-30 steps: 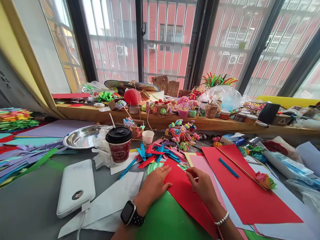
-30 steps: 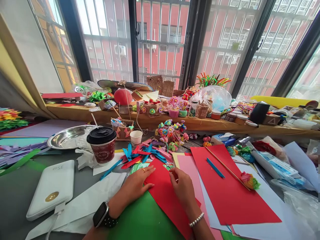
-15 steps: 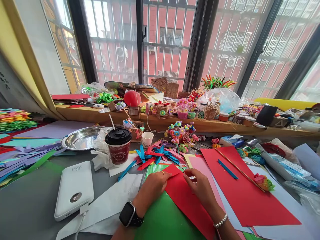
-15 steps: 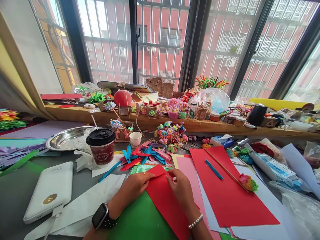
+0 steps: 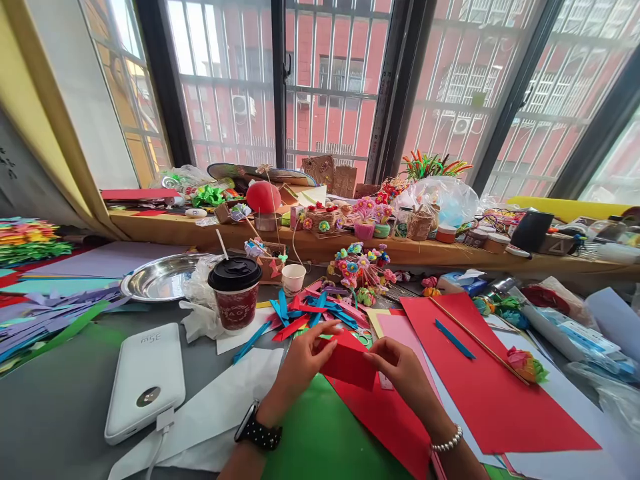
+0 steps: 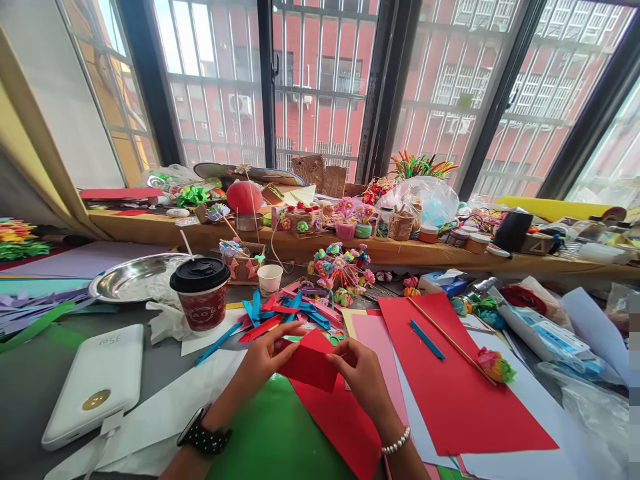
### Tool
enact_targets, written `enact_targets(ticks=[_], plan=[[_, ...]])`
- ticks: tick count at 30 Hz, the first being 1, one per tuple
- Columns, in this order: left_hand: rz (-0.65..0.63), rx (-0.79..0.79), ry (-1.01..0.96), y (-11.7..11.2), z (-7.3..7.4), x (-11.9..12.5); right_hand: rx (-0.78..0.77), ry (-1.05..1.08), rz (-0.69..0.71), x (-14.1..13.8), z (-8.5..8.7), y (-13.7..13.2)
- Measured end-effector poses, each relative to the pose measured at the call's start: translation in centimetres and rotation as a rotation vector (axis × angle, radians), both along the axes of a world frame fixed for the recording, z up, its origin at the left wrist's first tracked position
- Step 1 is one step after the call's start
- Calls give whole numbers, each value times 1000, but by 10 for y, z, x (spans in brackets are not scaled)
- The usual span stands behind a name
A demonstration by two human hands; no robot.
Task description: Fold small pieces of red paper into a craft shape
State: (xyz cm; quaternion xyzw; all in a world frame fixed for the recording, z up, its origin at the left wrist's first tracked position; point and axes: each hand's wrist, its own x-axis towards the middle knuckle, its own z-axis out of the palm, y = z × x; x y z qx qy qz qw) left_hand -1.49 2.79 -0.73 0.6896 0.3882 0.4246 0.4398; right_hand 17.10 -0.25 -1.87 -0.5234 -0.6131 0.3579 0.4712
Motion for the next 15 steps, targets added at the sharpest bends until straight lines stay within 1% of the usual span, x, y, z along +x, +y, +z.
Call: enact_targets(ticks=[2, 3, 4, 6, 8, 12, 15], plan=[[35, -135, -96, 4, -4, -1, -19, 55, -30, 1, 0, 0], [80, -187, -127, 7, -7, -1, -26, 84, -43, 1, 0, 0], [116, -241, -135, 9, -9, -2, -37, 113, -49, 1, 0, 0], [125, -334, -153, 12, -11, -3, -56, 165, -48, 1, 2, 0], [127, -363, -187, 13, -11, -3, -77, 210, -36, -1, 4, -2], [199, -373, -273, 11, -8, -3, -136, 211, -2, -4, 6, -4], [213, -439, -330, 9, -5, -2, -129, 212, -7, -5, 6, -5]])
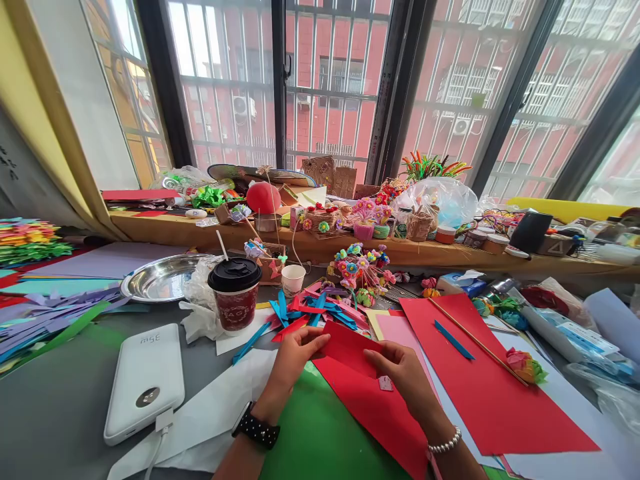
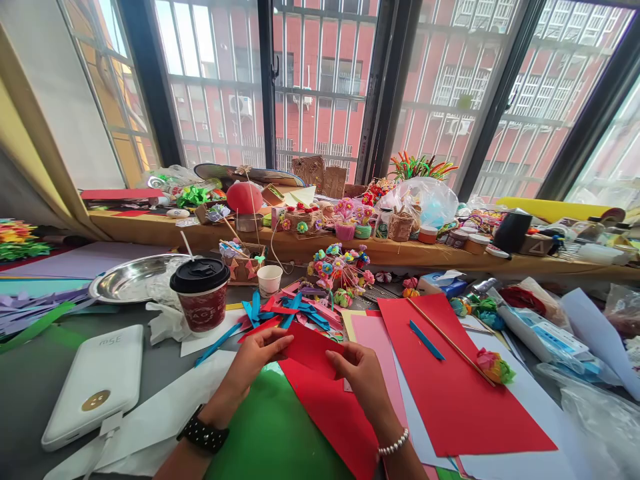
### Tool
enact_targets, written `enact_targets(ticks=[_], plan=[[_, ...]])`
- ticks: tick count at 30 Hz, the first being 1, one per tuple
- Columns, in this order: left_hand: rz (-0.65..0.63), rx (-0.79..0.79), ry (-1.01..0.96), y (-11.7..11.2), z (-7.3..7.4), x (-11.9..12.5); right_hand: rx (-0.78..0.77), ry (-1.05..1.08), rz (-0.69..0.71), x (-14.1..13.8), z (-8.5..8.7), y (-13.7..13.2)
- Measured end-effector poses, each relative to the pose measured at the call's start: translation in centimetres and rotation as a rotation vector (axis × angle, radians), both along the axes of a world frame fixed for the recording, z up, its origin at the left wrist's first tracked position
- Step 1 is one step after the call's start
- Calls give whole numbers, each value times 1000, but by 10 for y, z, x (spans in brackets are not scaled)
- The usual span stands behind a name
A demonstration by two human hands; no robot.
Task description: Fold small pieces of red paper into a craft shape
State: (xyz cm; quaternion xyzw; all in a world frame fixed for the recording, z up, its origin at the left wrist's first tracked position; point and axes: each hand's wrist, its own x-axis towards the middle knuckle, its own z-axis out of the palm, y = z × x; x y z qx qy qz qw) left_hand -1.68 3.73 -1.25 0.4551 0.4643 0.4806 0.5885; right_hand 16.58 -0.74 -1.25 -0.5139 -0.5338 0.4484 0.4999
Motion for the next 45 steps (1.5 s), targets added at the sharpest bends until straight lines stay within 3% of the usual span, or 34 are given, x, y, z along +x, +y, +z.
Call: enact_targets(ticks=[2, 7, 15, 21, 33, 39, 45], plan=[[-25, -70, -47, -2, 2, 2, 33, 20, -45, -1, -1, 0], [-257, -171, -28, -10, 3, 10, 132, -62, -114, -7, -5, -1], [-221, -167, -26, -12, -2, 13, 390, -486, -45, -13, -13, -3], [-197, -140, -43, -9, -4, 13, 465, -663, 10, -10, -16, -2], [-154, -34, 31, -12, 3, 13, 504, -629, 172, -12, -17, -1], [-141, 18, 113, -10, 5, 11, 477, -483, 199, -11, 0, -8], [-497, 70, 178, -18, 6, 14, 226, -178, 59, -13, 8, -7]])
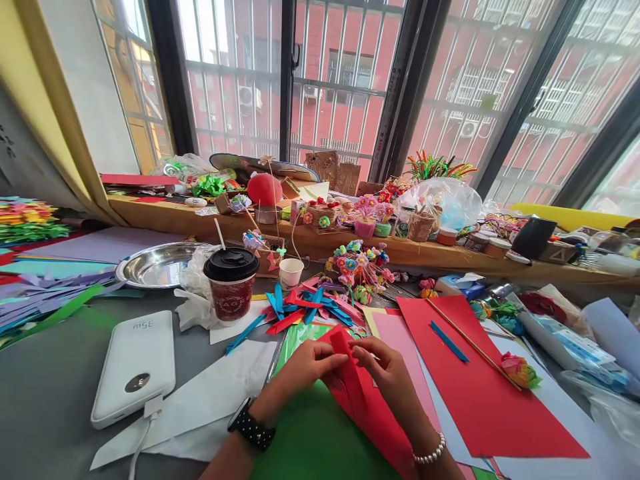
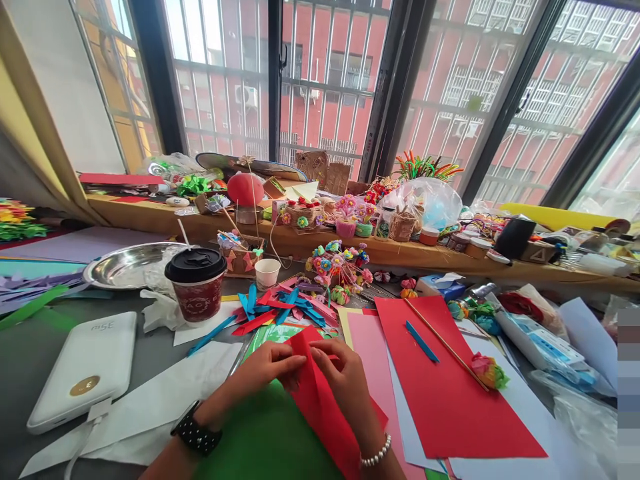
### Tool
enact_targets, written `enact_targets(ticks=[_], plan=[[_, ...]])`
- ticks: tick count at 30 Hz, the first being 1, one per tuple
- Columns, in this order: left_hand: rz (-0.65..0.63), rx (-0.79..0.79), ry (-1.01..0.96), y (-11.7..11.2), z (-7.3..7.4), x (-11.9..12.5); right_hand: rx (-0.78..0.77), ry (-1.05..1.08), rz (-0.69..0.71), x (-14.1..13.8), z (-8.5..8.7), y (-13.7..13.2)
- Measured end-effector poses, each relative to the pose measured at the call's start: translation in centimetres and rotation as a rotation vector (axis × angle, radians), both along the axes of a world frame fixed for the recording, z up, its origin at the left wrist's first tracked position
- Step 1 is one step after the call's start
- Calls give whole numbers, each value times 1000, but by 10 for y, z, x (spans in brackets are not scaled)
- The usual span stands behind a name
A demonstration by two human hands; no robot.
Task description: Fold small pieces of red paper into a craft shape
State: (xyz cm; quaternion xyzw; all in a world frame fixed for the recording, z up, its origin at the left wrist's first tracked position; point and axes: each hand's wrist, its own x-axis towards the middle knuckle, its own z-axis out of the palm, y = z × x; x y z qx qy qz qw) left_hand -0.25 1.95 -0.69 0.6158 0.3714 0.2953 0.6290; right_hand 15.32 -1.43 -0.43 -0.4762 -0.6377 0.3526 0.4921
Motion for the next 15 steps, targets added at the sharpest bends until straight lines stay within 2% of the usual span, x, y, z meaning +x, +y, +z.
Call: enact_targets(ticks=[4, 15], plan=[[-105, 45, 48, -7, -1, 2, -112, 63, -2, -4, -6, 0], [-68, -3, 58, -6, -3, 4, -206, 204, -13, -6, -9, -1]])
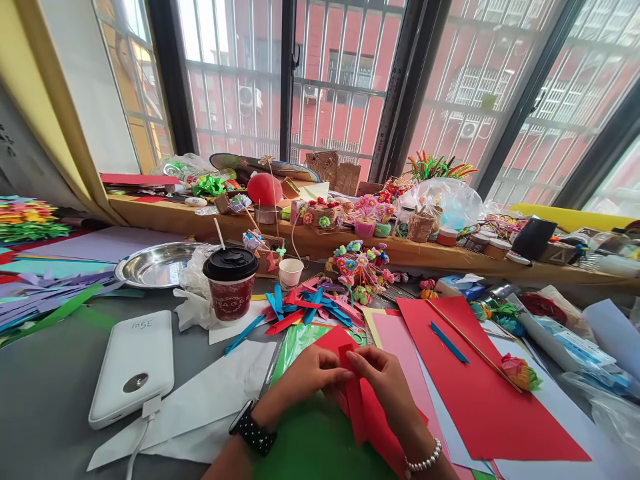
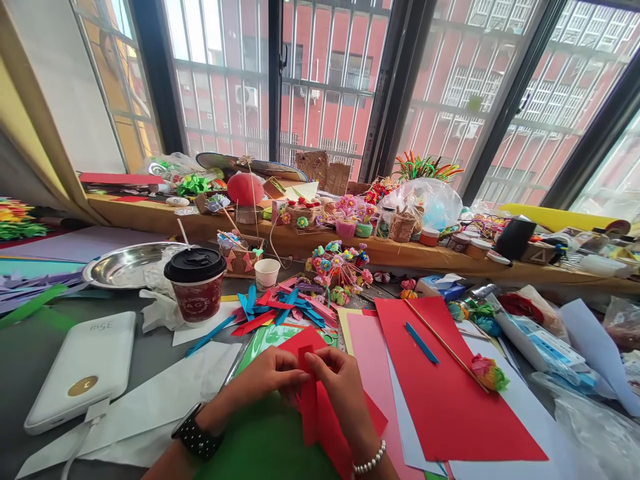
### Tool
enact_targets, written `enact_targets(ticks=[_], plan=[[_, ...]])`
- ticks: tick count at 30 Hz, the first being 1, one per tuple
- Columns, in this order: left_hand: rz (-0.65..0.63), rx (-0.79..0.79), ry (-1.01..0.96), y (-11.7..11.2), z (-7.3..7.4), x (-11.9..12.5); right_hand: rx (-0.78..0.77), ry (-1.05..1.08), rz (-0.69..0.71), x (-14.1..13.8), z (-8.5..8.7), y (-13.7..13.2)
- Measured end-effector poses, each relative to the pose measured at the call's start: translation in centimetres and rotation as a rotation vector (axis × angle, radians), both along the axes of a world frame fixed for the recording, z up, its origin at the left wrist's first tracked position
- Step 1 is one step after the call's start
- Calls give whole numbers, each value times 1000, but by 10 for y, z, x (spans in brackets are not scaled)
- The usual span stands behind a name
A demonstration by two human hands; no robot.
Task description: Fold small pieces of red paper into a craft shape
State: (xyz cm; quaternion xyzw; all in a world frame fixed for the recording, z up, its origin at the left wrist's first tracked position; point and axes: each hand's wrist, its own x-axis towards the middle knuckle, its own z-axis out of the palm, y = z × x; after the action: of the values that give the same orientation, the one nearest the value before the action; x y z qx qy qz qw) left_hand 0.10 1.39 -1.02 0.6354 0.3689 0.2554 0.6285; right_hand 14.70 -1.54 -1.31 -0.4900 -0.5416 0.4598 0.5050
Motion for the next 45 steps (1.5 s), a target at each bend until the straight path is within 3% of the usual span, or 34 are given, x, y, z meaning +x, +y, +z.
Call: enact_targets(ticks=[16, 20, 25, 36, 45], plan=[[-55, 10, 6, 0, -4, 0, -34, 85, -11, 0, 5, -2], [-6, 46, 11, 3, -4, 0, -33, 72, -17, 0, 2, 0], [119, 112, 34, 8, -2, -3, -65, 6, 83, 3, -3, 3], [113, 82, 32, 9, -2, -4, -80, -40, 32, 3, -8, 4], [181, 49, -9, 12, 3, -6, -177, -9, 184, 5, -6, 4]])
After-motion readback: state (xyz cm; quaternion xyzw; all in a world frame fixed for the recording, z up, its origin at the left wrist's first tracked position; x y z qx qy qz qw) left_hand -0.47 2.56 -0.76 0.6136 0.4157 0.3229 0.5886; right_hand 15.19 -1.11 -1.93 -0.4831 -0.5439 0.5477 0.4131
